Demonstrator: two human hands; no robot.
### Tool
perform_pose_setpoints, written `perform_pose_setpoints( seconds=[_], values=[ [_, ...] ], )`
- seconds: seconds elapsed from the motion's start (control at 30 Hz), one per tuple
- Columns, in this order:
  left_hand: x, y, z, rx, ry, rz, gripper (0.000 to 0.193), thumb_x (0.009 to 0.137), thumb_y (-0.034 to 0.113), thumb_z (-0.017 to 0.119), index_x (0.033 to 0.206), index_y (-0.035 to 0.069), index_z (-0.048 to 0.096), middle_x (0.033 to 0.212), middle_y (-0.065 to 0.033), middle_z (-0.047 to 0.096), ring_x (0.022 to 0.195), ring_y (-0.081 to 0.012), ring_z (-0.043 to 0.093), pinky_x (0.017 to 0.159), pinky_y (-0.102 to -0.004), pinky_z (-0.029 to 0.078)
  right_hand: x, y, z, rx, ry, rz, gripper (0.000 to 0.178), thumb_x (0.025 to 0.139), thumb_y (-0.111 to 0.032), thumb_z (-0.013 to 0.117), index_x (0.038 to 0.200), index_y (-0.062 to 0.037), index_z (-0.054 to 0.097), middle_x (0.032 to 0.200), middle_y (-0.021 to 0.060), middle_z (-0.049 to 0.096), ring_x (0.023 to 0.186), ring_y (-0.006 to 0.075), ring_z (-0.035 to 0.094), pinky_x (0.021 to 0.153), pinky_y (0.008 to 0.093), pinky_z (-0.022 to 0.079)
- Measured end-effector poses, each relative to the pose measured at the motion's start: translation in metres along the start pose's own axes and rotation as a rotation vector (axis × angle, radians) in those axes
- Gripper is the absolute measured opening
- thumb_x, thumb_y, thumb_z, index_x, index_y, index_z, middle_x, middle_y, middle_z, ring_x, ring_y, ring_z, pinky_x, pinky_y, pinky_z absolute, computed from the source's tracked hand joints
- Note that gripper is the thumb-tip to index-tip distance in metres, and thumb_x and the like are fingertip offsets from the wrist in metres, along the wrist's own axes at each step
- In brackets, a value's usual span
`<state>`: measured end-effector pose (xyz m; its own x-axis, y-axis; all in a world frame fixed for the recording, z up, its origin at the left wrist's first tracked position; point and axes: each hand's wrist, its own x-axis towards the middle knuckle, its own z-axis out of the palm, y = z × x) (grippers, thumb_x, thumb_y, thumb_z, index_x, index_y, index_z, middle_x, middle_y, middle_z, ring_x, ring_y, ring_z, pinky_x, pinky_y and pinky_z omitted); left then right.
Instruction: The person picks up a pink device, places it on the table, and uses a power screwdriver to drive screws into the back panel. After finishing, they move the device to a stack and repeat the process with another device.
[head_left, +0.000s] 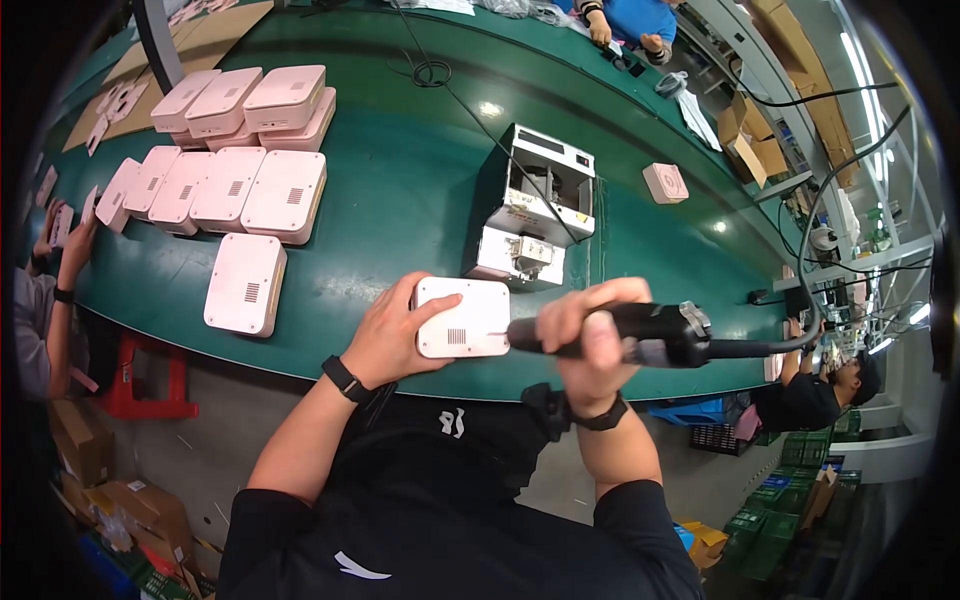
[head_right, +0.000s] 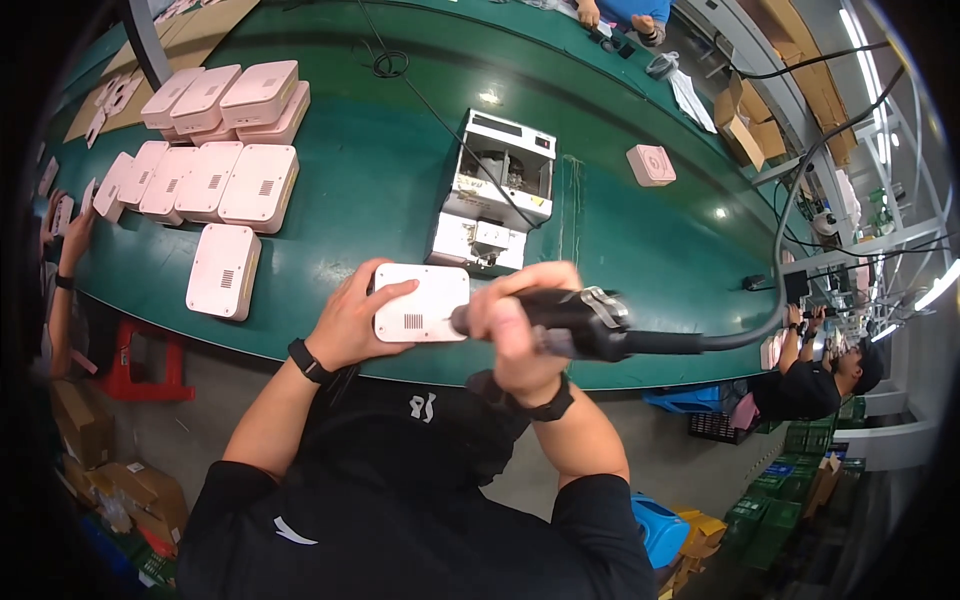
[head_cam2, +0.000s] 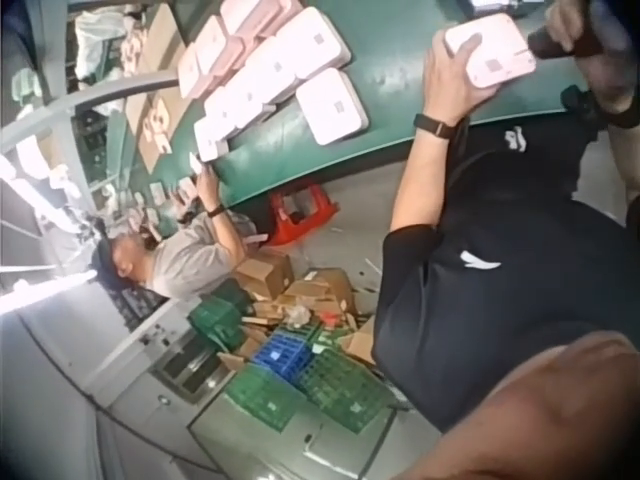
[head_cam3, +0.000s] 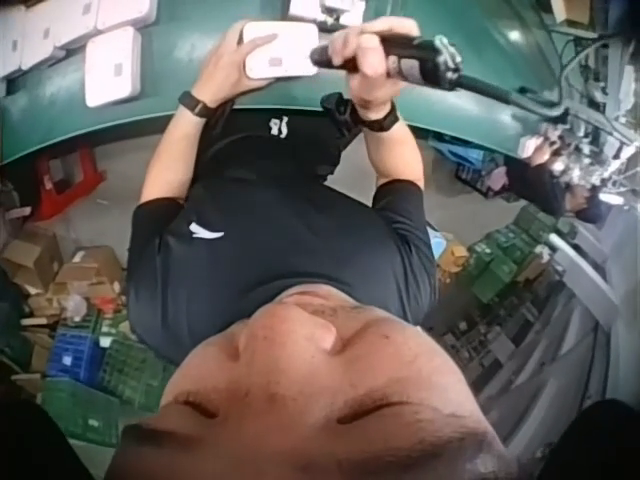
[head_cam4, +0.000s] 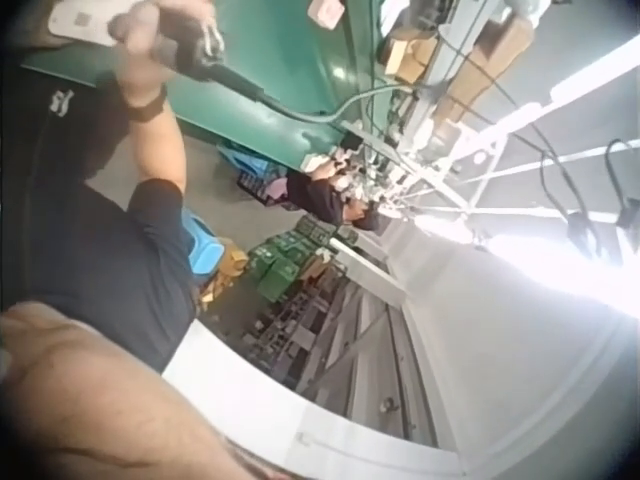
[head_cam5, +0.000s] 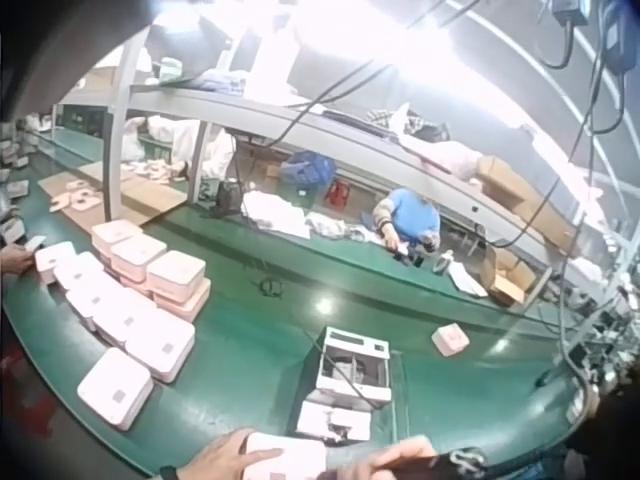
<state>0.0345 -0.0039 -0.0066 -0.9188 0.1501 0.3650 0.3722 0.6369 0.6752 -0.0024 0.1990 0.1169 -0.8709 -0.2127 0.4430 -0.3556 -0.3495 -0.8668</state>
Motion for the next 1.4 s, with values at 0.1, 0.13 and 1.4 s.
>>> perform_pose_setpoints(
  seconds=[0.1,0.13,1.4],
  values=[
    [0.000,0.002,0.002,-0.044,-0.072,0.023,0.075,0.060,0.025,0.087,0.130,0.026,0.060,0.131,-0.0147,0.047,0.113,-0.0360,0.055,0.096,-0.0453,0.048,0.027,-0.004,-0.012,-0.039,0.092,-0.094,0.016,0.092,-0.011,0.055,0.101,-0.0032,0.044,0.066,0.0083,0.050,0.051,0.0183,0.048,0.052,0.0360,0.046],
    [0.001,0.002,0.005,-0.043,-0.071,0.026,0.075,0.060,0.025,0.087,0.130,0.026,0.060,0.131,-0.0147,0.047,0.113,-0.0360,0.055,0.096,-0.0453,0.048,0.036,-0.003,-0.014,-0.040,0.091,-0.098,0.016,0.092,-0.011,0.055,0.101,-0.0032,0.044,0.066,0.0083,0.050,0.051,0.0183,0.048,0.052,0.0360,0.046],
    [0.017,0.000,0.034,-0.064,0.007,0.095,0.073,0.059,0.025,0.087,0.128,0.027,0.062,0.128,-0.0140,0.048,0.113,-0.0343,0.056,0.094,-0.0445,0.049,-0.012,-0.004,0.029,-0.152,-0.279,0.217,0.035,0.093,-0.030,0.068,0.101,-0.0114,0.040,0.071,0.0054,0.052,0.063,0.0180,0.053,0.068,0.0381,0.048]
  ],
)
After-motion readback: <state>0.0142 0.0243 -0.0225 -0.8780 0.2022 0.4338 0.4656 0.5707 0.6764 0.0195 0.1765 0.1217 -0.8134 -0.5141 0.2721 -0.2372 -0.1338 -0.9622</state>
